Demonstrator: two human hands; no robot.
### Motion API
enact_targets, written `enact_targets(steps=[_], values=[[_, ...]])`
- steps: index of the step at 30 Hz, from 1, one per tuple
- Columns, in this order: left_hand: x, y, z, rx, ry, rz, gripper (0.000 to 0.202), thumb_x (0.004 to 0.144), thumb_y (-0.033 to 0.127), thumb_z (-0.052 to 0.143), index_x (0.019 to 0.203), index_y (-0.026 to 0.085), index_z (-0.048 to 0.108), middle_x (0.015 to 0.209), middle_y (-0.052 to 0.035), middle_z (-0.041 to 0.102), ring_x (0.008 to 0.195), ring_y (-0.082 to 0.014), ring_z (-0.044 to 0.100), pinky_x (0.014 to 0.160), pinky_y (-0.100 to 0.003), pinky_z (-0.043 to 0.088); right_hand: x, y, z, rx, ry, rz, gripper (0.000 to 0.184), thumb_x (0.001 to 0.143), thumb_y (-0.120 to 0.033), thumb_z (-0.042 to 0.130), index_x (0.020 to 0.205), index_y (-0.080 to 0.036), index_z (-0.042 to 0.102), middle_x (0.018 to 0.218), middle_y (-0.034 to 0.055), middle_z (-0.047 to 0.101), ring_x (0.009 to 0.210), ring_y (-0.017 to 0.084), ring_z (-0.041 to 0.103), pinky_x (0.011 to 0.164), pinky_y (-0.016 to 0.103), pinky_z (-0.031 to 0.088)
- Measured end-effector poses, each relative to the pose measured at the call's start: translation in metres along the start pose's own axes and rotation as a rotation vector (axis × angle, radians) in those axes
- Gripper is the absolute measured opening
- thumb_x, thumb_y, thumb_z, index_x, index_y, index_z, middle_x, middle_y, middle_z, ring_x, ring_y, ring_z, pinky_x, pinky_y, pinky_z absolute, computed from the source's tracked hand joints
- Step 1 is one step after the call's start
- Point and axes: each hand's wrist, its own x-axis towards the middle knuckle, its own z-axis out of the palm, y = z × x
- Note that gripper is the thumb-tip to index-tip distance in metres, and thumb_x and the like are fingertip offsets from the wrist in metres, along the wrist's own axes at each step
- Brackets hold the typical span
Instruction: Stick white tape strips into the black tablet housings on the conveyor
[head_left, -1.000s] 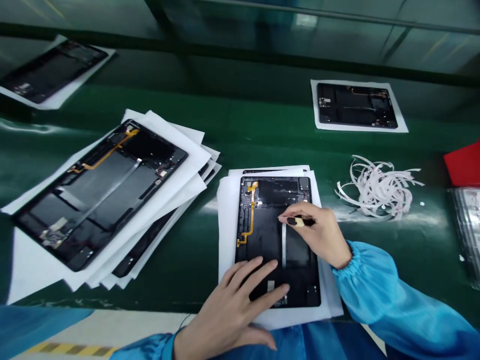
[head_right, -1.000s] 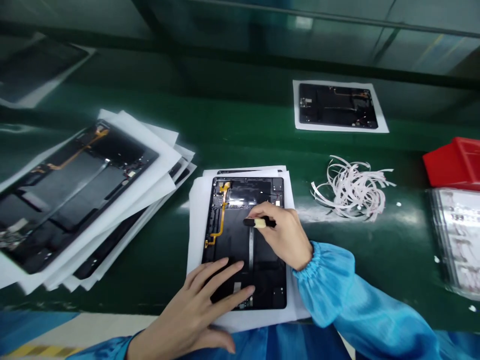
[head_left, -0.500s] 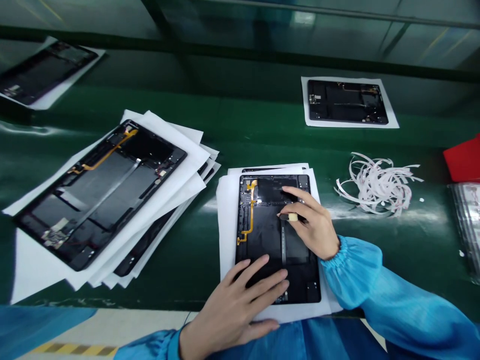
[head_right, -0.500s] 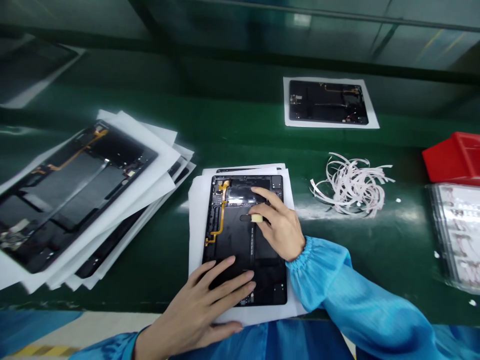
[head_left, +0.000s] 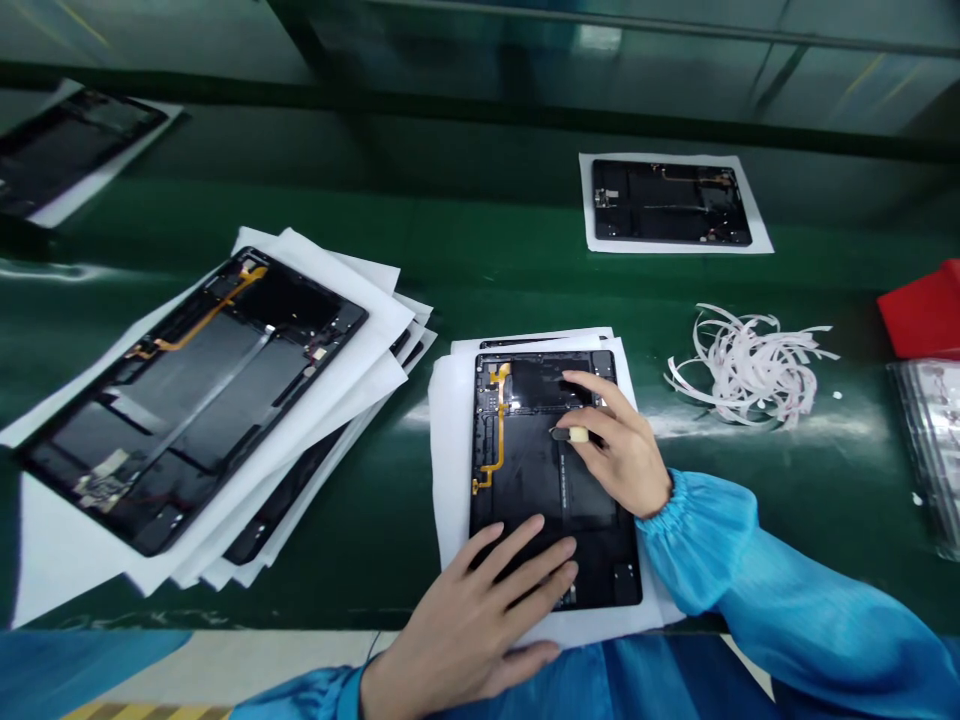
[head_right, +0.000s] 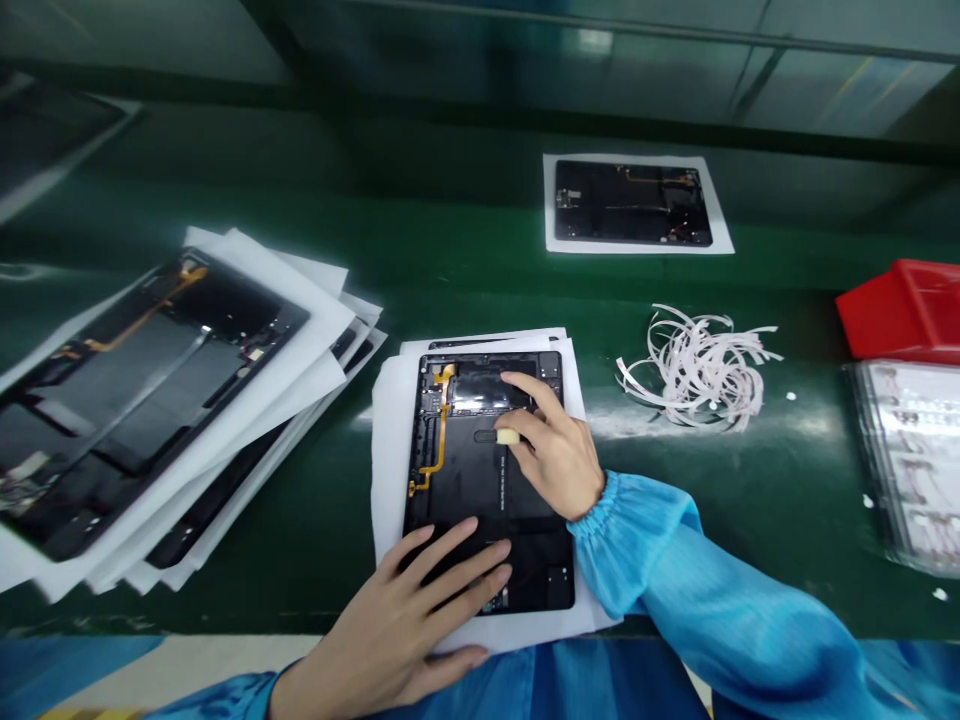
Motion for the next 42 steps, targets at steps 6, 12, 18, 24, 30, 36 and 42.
enact_targets(steps=[6,12,18,24,30,36,42], values=[[0.000,0.001,0.001,-0.024,0.004,-0.005,0.049,0.093,0.057,0.053,0.130,0.027,0.063,0.140,0.0053,0.059,0.136,-0.0232,0.038,0.122,-0.040,0.004,0.000,0.000,0.001,-0.009,-0.007,0.001,0.021,0.090,-0.007,0.052,0.095,-0.020,0.067,0.140,0.0115,0.055,0.073,0.014,0.068,0.066,0.033,0.059],[0.002,0.000,-0.003,-0.019,-0.003,-0.001,0.048,0.094,0.057,0.052,0.129,0.028,0.063,0.140,0.0053,0.059,0.137,-0.0232,0.038,0.121,-0.040,0.006,0.001,0.000,-0.001,0.007,0.000,0.011,0.020,0.090,-0.008,0.052,0.094,-0.020,0.067,0.138,0.0115,0.057,0.073,0.014,0.068,0.067,0.033,0.059],[0.007,-0.002,-0.012,0.024,-0.050,0.032,0.043,0.096,0.050,0.052,0.131,0.028,0.062,0.139,0.0060,0.059,0.134,-0.0238,0.042,0.121,-0.040,0.007,0.000,0.002,-0.001,0.032,0.005,0.020,0.021,0.089,-0.008,0.053,0.095,-0.022,0.068,0.139,0.0111,0.056,0.079,0.016,0.070,0.073,0.034,0.060],[0.007,-0.002,-0.010,0.009,-0.025,0.026,0.042,0.095,0.051,0.052,0.129,0.028,0.063,0.138,0.0055,0.060,0.134,-0.0234,0.043,0.121,-0.040,0.009,-0.001,0.003,-0.001,0.034,-0.001,0.025,0.023,0.088,-0.006,0.052,0.095,-0.021,0.068,0.140,0.0110,0.056,0.077,0.016,0.069,0.073,0.034,0.060],[0.006,-0.002,-0.010,0.022,-0.045,0.036,0.042,0.096,0.049,0.052,0.130,0.028,0.063,0.139,0.0059,0.060,0.133,-0.0234,0.043,0.121,-0.040,0.008,-0.001,0.002,0.000,0.020,0.003,0.002,0.022,0.087,-0.004,0.051,0.094,-0.018,0.068,0.138,0.0137,0.057,0.077,0.016,0.070,0.072,0.034,0.060],[0.009,-0.002,-0.012,0.016,-0.029,0.032,0.042,0.096,0.052,0.051,0.128,0.027,0.065,0.137,0.0068,0.061,0.130,-0.0233,0.046,0.121,-0.039,0.006,0.000,0.002,0.000,0.009,-0.009,0.022,0.023,0.088,-0.006,0.051,0.095,-0.021,0.068,0.140,0.0105,0.056,0.077,0.016,0.070,0.073,0.034,0.061],[0.006,-0.003,-0.011,0.033,-0.021,0.054,0.046,0.096,0.054,0.050,0.128,0.026,0.065,0.138,0.0031,0.061,0.131,-0.0238,0.045,0.121,-0.041,0.009,-0.003,0.003,0.002,-0.021,-0.009,0.009,0.023,0.089,-0.007,0.051,0.095,-0.021,0.067,0.140,0.0099,0.056,0.080,0.017,0.070,0.079,0.036,0.062]])
